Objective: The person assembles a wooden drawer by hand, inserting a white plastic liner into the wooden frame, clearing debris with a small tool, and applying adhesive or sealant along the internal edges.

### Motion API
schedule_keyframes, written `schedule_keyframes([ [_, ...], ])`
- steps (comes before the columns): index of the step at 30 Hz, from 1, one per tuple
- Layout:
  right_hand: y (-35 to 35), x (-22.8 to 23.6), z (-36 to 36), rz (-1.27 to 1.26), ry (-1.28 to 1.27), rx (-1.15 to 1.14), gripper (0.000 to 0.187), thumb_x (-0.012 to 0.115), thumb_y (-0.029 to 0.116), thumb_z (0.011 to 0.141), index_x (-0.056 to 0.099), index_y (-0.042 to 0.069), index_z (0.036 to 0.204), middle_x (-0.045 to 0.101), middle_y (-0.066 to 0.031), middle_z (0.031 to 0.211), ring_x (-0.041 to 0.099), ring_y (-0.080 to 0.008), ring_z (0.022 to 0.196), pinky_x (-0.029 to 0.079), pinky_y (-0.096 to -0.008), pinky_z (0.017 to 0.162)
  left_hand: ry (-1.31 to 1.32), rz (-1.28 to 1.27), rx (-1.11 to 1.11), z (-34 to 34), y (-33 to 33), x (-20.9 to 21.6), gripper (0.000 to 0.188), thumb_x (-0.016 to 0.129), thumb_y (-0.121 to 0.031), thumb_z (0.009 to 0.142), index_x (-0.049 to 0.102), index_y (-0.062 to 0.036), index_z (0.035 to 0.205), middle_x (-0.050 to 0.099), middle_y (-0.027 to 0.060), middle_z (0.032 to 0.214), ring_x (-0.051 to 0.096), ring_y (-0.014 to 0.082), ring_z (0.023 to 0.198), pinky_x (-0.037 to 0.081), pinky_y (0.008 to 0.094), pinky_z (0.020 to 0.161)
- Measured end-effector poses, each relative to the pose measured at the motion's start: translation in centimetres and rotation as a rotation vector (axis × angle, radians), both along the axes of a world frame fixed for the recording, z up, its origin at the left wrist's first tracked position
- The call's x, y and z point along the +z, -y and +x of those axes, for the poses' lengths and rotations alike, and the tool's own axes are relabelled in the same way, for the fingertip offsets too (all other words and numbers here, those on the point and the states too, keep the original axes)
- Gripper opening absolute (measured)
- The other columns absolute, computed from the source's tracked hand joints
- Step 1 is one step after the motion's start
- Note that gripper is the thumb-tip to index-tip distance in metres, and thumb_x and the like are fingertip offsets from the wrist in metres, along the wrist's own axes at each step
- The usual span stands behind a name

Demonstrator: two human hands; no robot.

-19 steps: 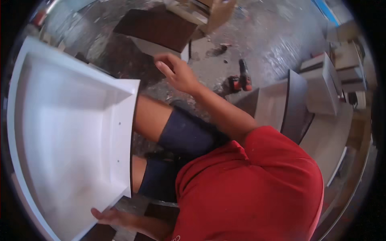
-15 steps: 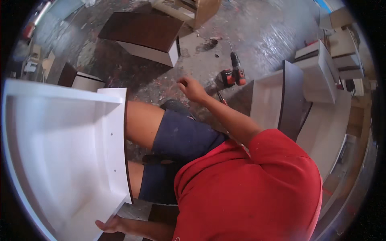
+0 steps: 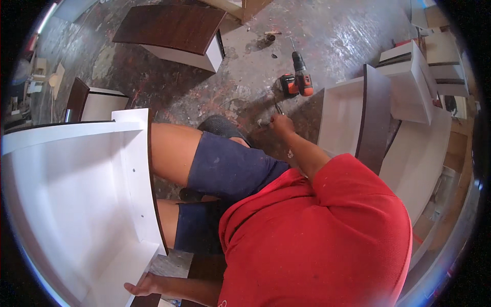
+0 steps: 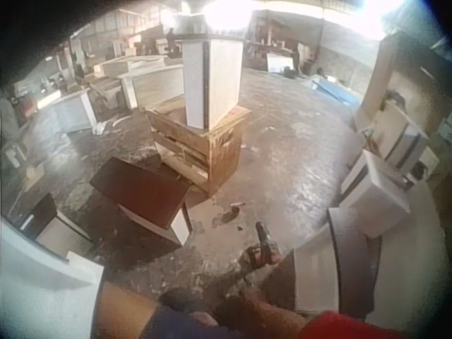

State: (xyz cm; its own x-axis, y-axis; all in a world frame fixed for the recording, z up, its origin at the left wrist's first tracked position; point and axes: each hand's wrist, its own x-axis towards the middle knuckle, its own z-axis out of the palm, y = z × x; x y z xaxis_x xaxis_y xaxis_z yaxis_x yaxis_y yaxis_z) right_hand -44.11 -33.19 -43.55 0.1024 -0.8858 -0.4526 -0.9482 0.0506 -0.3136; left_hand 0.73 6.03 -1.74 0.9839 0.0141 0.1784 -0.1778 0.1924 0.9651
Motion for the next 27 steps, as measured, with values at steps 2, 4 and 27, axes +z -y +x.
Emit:
schedule_keyframes([
  [2, -0.1, -1.1, -0.8, -0.015, -0.001, 0.192, 0.019, 0.072, 0.028, 0.085, 0.071, 0.012, 0.095, 0.072, -0.0141, 0.099, 0.068, -0.0356, 0.097, 0.053, -0.0480, 0.084, -0.003, -0.020, -0.071, 0.5, 0.7, -0.6, 0.071, 0.061, -0.039, 0.083, 0.048, 0.0099, 0.132, 0.051, 0.0241, 0.135, 0.049, 0.0413, 0.124, 0.036, 0.0522, 0.109],
  [4, -0.1, -1.5, 0.4, -0.040, 0.027, 0.431, 0.019, 0.072, 0.027, 0.084, 0.071, 0.012, 0.095, 0.072, -0.0134, 0.099, 0.068, -0.0346, 0.097, 0.053, -0.0479, 0.084, 0.063, 0.028, -0.015, 1.1, -0.9, -0.7, 0.070, 0.059, -0.041, 0.085, 0.047, 0.0094, 0.132, 0.050, 0.0246, 0.135, 0.049, 0.0382, 0.124, 0.038, 0.0503, 0.108],
  [27, 0.4, -8.3, 1.5, -0.191, -0.174, 0.621, 0.020, 0.069, 0.026, 0.082, 0.076, 0.011, 0.092, 0.074, -0.0165, 0.097, 0.073, -0.0326, 0.087, 0.056, -0.0472, 0.078, 0.361, 0.185, -0.176, -2.9, 2.9, -2.0, 0.076, 0.070, -0.031, 0.086, 0.035, 0.0025, 0.144, 0.051, 0.0168, 0.132, 0.059, 0.0295, 0.113, 0.056, 0.0411, 0.087],
])
